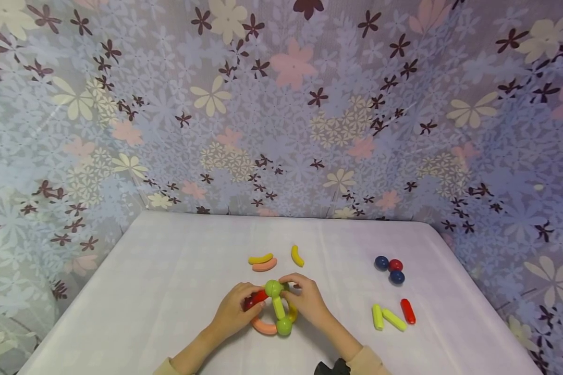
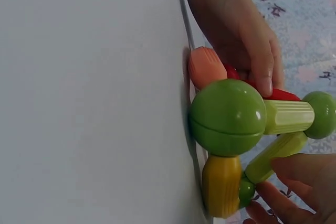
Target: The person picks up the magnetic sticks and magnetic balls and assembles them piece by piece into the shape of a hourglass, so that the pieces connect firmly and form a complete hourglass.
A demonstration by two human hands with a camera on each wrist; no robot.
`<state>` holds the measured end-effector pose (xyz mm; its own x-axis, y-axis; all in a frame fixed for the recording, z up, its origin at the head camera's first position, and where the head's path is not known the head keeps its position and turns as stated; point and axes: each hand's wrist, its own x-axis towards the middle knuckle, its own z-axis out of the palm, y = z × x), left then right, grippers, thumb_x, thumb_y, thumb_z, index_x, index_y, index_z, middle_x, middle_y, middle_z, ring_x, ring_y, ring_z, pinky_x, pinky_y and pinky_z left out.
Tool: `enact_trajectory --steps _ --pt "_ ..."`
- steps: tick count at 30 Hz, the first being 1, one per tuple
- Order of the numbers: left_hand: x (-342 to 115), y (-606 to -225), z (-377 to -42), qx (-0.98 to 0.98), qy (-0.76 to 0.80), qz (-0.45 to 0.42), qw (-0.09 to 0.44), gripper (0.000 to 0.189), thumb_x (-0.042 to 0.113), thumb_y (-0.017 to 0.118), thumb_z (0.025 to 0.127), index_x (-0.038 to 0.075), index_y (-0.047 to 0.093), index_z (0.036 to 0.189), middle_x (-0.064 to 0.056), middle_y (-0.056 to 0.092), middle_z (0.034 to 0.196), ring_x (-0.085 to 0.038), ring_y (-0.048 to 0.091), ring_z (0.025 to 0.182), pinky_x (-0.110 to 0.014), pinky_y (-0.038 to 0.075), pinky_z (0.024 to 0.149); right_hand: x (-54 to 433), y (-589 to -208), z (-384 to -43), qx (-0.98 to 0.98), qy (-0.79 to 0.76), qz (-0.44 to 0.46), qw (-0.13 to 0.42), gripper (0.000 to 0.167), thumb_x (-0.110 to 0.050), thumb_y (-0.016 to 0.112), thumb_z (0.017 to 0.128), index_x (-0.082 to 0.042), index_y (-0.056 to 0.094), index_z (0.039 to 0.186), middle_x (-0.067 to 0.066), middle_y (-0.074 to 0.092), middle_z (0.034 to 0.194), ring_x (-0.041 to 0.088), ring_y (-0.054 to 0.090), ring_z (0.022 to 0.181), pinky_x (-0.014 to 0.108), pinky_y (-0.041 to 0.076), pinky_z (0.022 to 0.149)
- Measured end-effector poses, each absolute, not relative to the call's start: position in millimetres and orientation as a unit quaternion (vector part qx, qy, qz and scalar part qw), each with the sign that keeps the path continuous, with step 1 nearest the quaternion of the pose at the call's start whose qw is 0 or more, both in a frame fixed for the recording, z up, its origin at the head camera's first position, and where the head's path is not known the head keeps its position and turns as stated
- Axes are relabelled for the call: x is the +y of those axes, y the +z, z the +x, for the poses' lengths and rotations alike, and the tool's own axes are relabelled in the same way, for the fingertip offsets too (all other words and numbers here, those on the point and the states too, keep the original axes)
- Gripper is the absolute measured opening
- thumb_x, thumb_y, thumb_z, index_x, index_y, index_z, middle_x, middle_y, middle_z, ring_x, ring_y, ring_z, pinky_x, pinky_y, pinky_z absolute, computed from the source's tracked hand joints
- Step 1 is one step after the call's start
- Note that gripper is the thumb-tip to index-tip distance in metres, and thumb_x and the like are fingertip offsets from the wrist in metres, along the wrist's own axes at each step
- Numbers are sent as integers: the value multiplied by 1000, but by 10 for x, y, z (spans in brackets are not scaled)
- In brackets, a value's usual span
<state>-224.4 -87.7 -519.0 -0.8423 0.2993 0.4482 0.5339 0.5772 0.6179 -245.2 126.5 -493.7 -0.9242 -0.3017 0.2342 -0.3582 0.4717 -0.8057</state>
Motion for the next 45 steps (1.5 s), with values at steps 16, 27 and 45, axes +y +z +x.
enact_trajectory --steps 16,27,45 --pt "-880 -5201 -2247 -889 -390 -201 134 30 20 76 73 17 70 102 4 65 107 -14 60 99 -29 51 84 1556 -4940 -2463 -864 483 133 43 21 -10 64 89 -2 66 109 10 72 101 23 66 96 23 51 78" --pt "-900 -5226 -2251 -894 -376 -214 113 31 21 74 76 14 69 106 0 64 117 -20 61 108 -38 51 91 1637 -4873 -2517 -863 493 89 70 16 -9 65 88 -2 68 102 9 73 95 8 64 87 20 49 75" --pt "-909 -5241 -2255 -891 -387 -222 85 25 24 71 82 15 69 105 0 62 120 -20 58 110 -39 50 93 2295 -4929 -2187 -870 457 -28 183 14 0 71 80 0 69 93 12 72 86 -9 56 71 11 48 66"
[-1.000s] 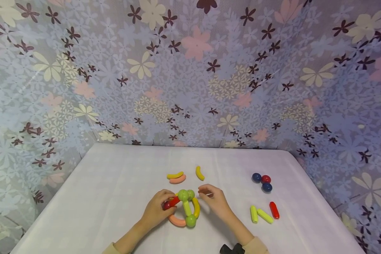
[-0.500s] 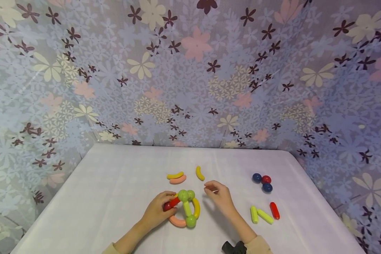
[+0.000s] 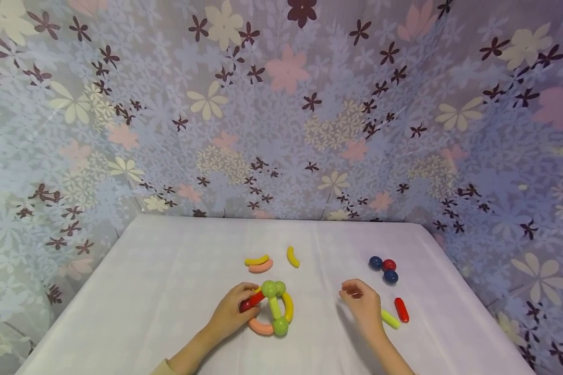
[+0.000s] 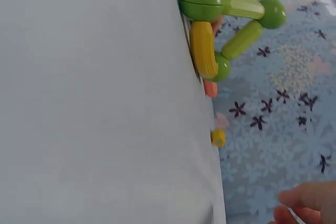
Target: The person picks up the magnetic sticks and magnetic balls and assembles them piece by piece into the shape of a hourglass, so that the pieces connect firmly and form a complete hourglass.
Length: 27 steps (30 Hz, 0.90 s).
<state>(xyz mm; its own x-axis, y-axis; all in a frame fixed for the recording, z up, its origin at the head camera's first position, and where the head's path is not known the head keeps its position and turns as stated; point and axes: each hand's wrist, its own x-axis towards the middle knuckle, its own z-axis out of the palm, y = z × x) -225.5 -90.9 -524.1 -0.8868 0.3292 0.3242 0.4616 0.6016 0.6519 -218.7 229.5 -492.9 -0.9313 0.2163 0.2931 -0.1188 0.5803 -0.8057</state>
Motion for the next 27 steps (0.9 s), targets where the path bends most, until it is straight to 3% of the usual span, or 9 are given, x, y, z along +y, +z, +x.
enact_trajectory --steps 5,11,15,22,27 --pt "-906 -5286 -2256 -892 -387 -218 79 25 24 71 82 16 69 105 0 62 120 -19 58 110 -38 51 92 2507 -4930 -1998 -867 444 -77 212 15 0 73 77 1 69 91 12 71 78 -9 54 64 7 46 60" --pt "-892 -5280 -2280 -893 -384 -219 83 26 25 72 81 15 69 106 1 62 119 -18 59 108 -38 51 92 2647 -4909 -1875 -889 409 -130 161 21 -1 73 76 1 68 95 12 71 82 -11 50 64 10 45 61" --pt "-891 -5272 -2285 -892 -385 -220 86 26 24 72 81 16 69 105 1 62 118 -18 58 107 -37 51 91 2687 -4931 -1875 -898 399 -130 132 24 -2 73 75 3 67 98 16 70 88 -8 51 66 11 46 62" --pt "-898 -5272 -2285 -887 -394 -225 87 27 24 73 80 15 69 105 -1 61 118 -20 58 108 -37 50 93 2707 -5021 -1882 -911 371 -100 150 25 5 73 71 2 68 95 16 69 89 -7 51 69 12 48 63" --pt "-904 -5285 -2288 -886 -395 -227 84 26 26 73 80 16 70 103 -2 61 118 -20 58 109 -39 50 93 2675 -5038 -1883 -923 347 -69 151 31 6 75 70 2 67 100 18 68 95 16 64 81 23 56 69"
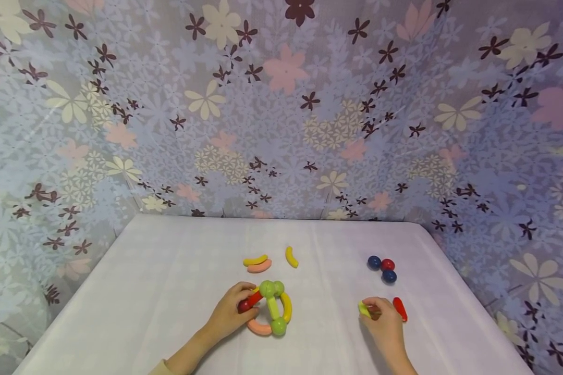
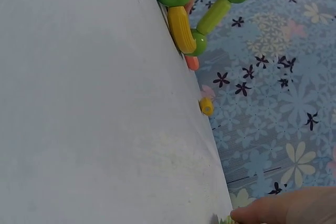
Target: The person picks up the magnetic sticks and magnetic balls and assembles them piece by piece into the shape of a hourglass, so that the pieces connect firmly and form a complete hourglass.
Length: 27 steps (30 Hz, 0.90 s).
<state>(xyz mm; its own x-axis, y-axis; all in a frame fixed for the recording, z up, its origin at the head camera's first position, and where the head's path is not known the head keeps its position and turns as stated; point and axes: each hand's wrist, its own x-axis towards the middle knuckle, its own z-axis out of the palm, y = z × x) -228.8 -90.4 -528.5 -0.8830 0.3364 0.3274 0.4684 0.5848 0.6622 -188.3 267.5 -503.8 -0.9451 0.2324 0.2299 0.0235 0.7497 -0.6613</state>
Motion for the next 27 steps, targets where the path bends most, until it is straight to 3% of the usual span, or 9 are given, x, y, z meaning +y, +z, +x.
enact_trajectory --steps 3,7,10,13,19,27 --pt "-911 -5278 -2288 -886 -398 -225 80 25 26 73 79 16 70 102 -2 61 119 -20 58 109 -39 50 92 2640 -5019 -1911 -931 342 -66 109 35 2 75 72 3 65 106 20 68 99 30 65 89 34 57 75" --pt "-914 -5269 -2282 -885 -400 -225 76 24 25 73 80 16 70 102 -3 61 118 -21 58 108 -39 50 92 2616 -4986 -1963 -938 337 -60 49 39 -1 73 75 5 63 111 22 69 103 32 66 93 42 56 80" --pt "-909 -5263 -2277 -886 -399 -224 75 24 24 73 80 16 70 102 -2 61 119 -21 58 108 -38 50 92 2615 -4953 -2004 -935 348 -52 38 39 0 72 76 6 62 113 23 69 105 32 66 94 43 56 81" --pt "-902 -5257 -2273 -887 -397 -220 79 24 25 72 81 16 69 103 -1 61 118 -20 58 108 -37 50 92 2597 -4909 -2052 -927 369 -47 54 39 -1 71 77 4 62 115 22 68 107 28 66 94 37 57 81" --pt "-898 -5250 -2265 -892 -394 -202 90 29 31 75 77 16 70 102 1 63 114 -18 60 105 -38 51 90 2363 -4749 -2157 -877 470 -51 90 41 -5 72 80 2 60 120 19 67 111 2 63 87 10 49 75" --pt "-912 -5249 -2281 -889 -404 -197 86 36 31 78 75 14 70 106 0 67 118 -22 61 112 -46 48 96 1787 -4423 -2324 -800 597 -50 35 45 -8 70 83 -3 58 127 -1 67 108 -2 59 91 12 48 83"
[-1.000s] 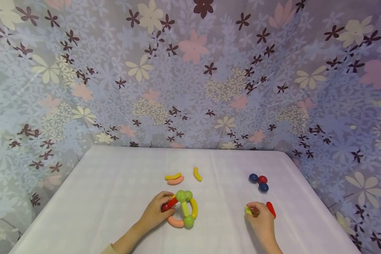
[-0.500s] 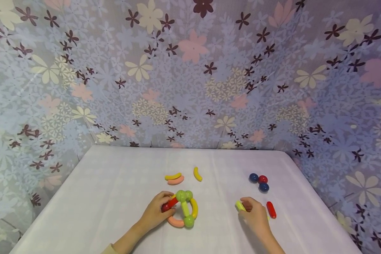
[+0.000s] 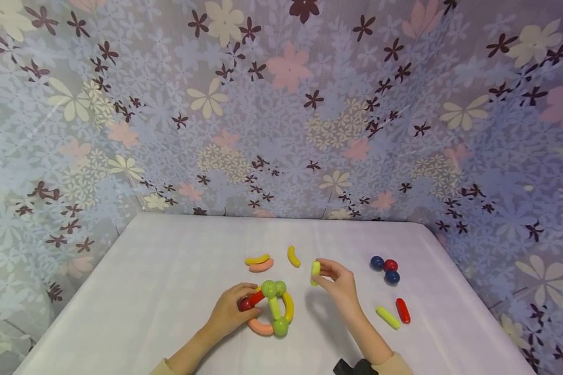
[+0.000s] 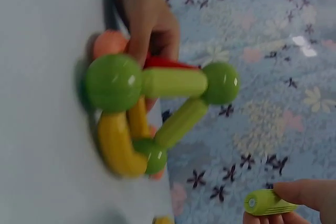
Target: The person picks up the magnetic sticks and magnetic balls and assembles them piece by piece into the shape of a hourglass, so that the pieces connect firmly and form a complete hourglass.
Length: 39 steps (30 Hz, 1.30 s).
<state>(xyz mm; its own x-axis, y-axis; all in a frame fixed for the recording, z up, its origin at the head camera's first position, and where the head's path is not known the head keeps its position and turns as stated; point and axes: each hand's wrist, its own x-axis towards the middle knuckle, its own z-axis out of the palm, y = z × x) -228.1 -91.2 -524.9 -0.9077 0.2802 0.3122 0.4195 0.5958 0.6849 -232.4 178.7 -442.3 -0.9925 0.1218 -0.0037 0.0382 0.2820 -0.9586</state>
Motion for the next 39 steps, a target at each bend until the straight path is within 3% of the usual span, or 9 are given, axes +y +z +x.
enact_trajectory --steps 6,14,20,27,36,39 --pt "-918 -5231 -2293 -869 -433 -224 80 36 21 77 77 8 69 109 -5 67 121 -25 61 116 -46 47 101 1414 -4323 -2383 -773 635 4 22 43 -4 69 82 -4 59 124 10 64 117 3 60 95 27 47 95" --pt "-909 -5232 -2293 -873 -431 -218 64 33 21 75 78 10 69 108 -4 66 124 -25 60 118 -46 45 103 1175 -4321 -2409 -745 667 14 13 36 2 68 80 0 61 116 -2 65 101 9 61 90 19 52 82" --pt "-913 -5262 -2314 -872 -426 -229 76 32 22 75 79 10 69 107 -5 66 122 -26 61 116 -46 45 102 1096 -4308 -2382 -739 673 33 -2 36 1 68 81 0 60 116 1 65 104 10 61 92 20 51 86" --pt "-919 -5271 -2321 -870 -430 -232 74 30 21 74 80 10 69 107 -5 66 123 -27 60 117 -47 45 101 1035 -4277 -2353 -739 658 144 -12 38 -4 69 82 4 59 118 5 65 111 7 61 95 23 52 89" --pt "-912 -5274 -2313 -870 -427 -235 70 28 20 72 80 11 70 106 -3 66 122 -25 60 116 -45 46 101 984 -4351 -2357 -718 639 274 -14 29 -6 66 86 -3 63 115 -5 70 113 9 62 108 28 55 86" --pt "-913 -5275 -2316 -871 -427 -234 70 28 20 72 80 11 70 107 -2 66 122 -24 60 116 -45 47 101 988 -4381 -2349 -727 626 282 2 29 -5 67 86 -2 64 114 0 70 115 6 62 106 27 54 87"
